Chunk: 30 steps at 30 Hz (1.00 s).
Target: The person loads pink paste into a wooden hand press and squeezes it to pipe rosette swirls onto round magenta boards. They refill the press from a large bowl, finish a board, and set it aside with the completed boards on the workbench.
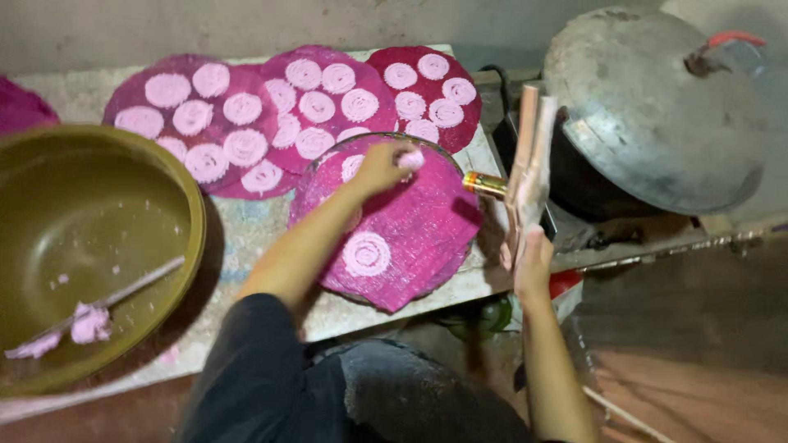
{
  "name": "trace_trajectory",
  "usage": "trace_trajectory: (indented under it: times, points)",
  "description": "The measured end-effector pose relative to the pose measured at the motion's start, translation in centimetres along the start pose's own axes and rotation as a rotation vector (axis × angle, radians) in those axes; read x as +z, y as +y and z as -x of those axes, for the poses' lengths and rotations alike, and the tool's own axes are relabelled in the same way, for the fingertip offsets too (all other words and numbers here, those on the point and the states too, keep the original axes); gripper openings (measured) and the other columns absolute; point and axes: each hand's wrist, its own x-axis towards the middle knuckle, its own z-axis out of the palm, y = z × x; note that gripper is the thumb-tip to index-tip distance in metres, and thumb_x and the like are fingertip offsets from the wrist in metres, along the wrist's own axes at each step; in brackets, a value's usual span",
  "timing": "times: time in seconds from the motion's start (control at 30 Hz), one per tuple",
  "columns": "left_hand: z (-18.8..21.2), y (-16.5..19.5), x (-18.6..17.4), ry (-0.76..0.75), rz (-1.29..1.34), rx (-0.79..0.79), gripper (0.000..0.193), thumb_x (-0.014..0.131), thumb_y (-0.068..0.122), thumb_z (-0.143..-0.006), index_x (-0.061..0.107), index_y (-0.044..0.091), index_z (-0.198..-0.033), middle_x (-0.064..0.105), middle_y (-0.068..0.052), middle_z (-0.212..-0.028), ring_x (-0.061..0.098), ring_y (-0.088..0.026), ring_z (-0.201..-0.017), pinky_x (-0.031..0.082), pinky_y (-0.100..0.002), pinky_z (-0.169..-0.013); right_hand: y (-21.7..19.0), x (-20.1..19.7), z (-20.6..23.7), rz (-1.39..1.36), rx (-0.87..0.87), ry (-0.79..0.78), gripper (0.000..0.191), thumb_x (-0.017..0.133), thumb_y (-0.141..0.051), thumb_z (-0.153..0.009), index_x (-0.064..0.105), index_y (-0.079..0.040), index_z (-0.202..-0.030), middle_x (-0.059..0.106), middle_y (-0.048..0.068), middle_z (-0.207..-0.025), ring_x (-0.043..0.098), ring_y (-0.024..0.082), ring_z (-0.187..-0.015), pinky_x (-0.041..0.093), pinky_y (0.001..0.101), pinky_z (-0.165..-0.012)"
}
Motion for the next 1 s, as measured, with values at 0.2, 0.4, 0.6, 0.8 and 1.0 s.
trace_trajectory:
  times: [0.2,0.4,0.6,0.8,1.0]
  points:
    - [13.9,0.8,-13.4,0.312,0.189,0.072,0.035,0.062,0.011,-0.098,0.064,0.005,-0.132,0.071,0.001,-0.108,0.066,-0.009,-0.096,0.055,-0.027,-0.087,0.4,-3.5,1.4,-0.375,0.079,-0.379,0.079,0.049,-0.076,-0.096,0.055,-0.003,-0.126,0.047,0.002,-0.075,0.044,0.015,-0.064,0.036,0.0314,-0.061]
    - [33.7,-1.6,-22.0,0.877,-0.266,-0.253,0.031,0.06,0.006,-0.094,0.069,0.005,-0.124,0.073,-0.011,-0.097,0.07,-0.016,-0.085,0.055,-0.031,-0.079,3.3,1.2,-0.5,-0.458,0.187,-0.442,0.072,0.067,-0.079,-0.09,0.054,-0.011,-0.106,0.04,-0.003,-0.062,0.042,0.013,-0.055,0.033,0.031,-0.056]
    - [44.6,-6.5,-26.1,1.0,-0.683,-0.323,0.035,0.07,0.005,-0.081,0.073,0.004,-0.116,0.073,-0.024,-0.1,0.071,-0.038,-0.092,0.055,-0.043,-0.081,1.7,12.1,0.7,-0.252,0.035,-0.597,0.079,0.07,-0.079,-0.087,0.054,-0.004,-0.107,0.047,0.004,-0.068,0.047,0.015,-0.056,0.035,0.0305,-0.056]
    - [48.6,-1.4,-30.1,0.562,-0.589,-0.753,0.049,0.069,0.028,-0.093,0.058,0.02,-0.139,0.075,-0.018,-0.099,0.072,-0.034,-0.094,0.055,-0.043,-0.087,0.3,29.2,6.0,-0.097,-0.001,-0.592,0.064,0.077,-0.057,-0.094,0.059,0.002,-0.111,0.054,0.007,-0.076,0.05,0.02,-0.056,0.04,0.0355,-0.049]
    - [51.9,3.8,-27.5,0.269,0.012,0.044,0.039,0.064,0.014,-0.085,0.068,0.008,-0.124,0.075,-0.01,-0.12,0.072,-0.02,-0.111,0.058,-0.036,-0.1,-6.9,43.0,15.9,0.515,-0.627,-1.161,0.059,0.082,-0.043,-0.076,0.066,0.001,-0.111,0.07,0.012,-0.091,0.07,0.025,-0.078,0.053,0.034,-0.067]
